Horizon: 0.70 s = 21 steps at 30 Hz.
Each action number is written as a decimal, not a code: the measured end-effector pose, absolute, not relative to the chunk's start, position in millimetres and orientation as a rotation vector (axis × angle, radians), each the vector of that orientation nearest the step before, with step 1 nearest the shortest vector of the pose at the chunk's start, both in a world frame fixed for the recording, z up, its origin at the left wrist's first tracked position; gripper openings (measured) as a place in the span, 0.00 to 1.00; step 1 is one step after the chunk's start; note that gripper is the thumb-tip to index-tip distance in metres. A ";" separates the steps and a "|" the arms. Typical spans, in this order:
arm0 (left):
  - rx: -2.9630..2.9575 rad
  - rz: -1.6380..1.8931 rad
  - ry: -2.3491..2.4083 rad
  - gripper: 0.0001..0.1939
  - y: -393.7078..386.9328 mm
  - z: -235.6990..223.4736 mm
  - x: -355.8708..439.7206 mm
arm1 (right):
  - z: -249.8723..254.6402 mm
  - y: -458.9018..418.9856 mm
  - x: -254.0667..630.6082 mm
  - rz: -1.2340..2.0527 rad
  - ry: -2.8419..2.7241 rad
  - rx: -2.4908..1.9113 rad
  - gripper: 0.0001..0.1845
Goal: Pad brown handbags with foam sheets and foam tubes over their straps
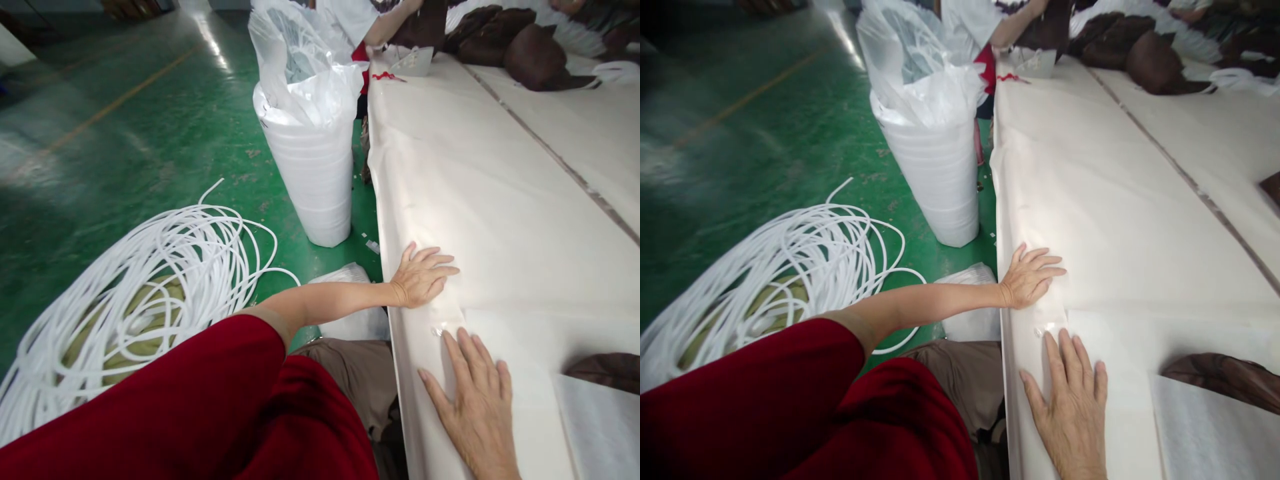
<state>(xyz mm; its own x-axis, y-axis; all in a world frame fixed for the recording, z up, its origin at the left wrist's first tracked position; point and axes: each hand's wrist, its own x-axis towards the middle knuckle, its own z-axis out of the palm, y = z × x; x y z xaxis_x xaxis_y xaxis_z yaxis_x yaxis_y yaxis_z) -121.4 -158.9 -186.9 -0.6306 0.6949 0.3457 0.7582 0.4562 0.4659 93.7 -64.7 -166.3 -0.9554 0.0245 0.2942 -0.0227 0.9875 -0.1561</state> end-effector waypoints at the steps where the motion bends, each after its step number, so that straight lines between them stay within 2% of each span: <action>1: -1.298 -0.903 -2.592 0.20 -159.0 -186.5 -121.4 | -166.1 -64.7 94.1 0.232 -2.829 0.001 0.36; 21: -1.289 -0.859 -2.613 0.20 -160.0 -183.3 -122.5 | -161.8 -70.2 90.8 0.307 -2.831 -0.010 0.36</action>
